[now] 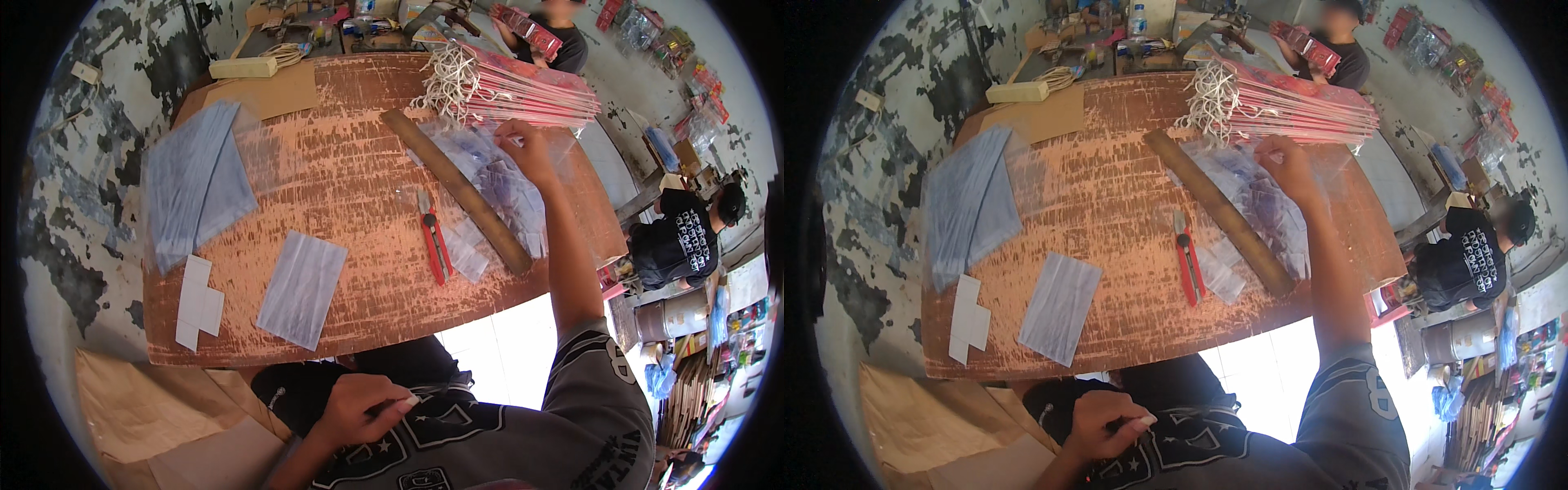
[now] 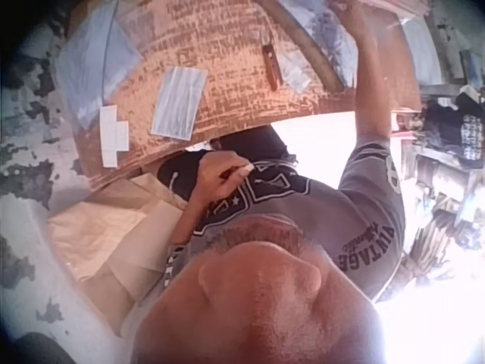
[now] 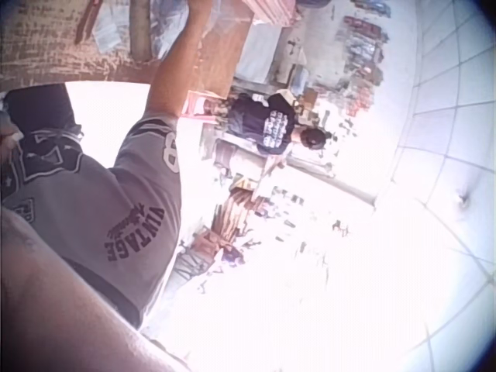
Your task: The person uses a red utility knife to cut a small white paper template from a larger sheet on a wooden table. They then place the template on a clear plastic sheet and cut the plastic to match the template's shape. The person folds the cut plastic piece and places it on a stack of similar items.
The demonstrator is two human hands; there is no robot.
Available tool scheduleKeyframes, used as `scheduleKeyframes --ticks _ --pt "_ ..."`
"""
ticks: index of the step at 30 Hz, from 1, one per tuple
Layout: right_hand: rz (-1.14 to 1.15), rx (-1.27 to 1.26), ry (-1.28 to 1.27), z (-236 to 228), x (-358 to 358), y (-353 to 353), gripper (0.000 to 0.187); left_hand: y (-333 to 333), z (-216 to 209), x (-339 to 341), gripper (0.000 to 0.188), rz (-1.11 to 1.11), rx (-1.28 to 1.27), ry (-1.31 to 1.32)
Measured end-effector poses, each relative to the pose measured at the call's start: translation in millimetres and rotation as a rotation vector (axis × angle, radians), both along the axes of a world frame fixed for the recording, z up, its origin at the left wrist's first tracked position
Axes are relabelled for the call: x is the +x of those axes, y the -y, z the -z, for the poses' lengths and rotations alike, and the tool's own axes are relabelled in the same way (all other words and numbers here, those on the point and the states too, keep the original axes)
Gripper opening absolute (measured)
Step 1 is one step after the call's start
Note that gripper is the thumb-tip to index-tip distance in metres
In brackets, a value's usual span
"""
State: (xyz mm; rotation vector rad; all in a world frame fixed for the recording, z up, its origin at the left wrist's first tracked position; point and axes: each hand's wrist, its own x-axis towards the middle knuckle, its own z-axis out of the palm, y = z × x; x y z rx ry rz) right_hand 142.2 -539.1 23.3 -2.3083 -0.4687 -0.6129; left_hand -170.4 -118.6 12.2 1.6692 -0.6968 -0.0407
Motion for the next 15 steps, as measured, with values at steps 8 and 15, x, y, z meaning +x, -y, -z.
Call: scheduleKeyframes --ticks 8,15 --pt "0.028 0.216 -0.071 -13 -38 -28 0.012 0 -3 12 0.022 -0.156 -0.103 -0.466" --pt "0.063 0.310 0.005 -24 -84 -74 0.015 10 -4 28 0.029 -0.156 -0.288 -0.551"
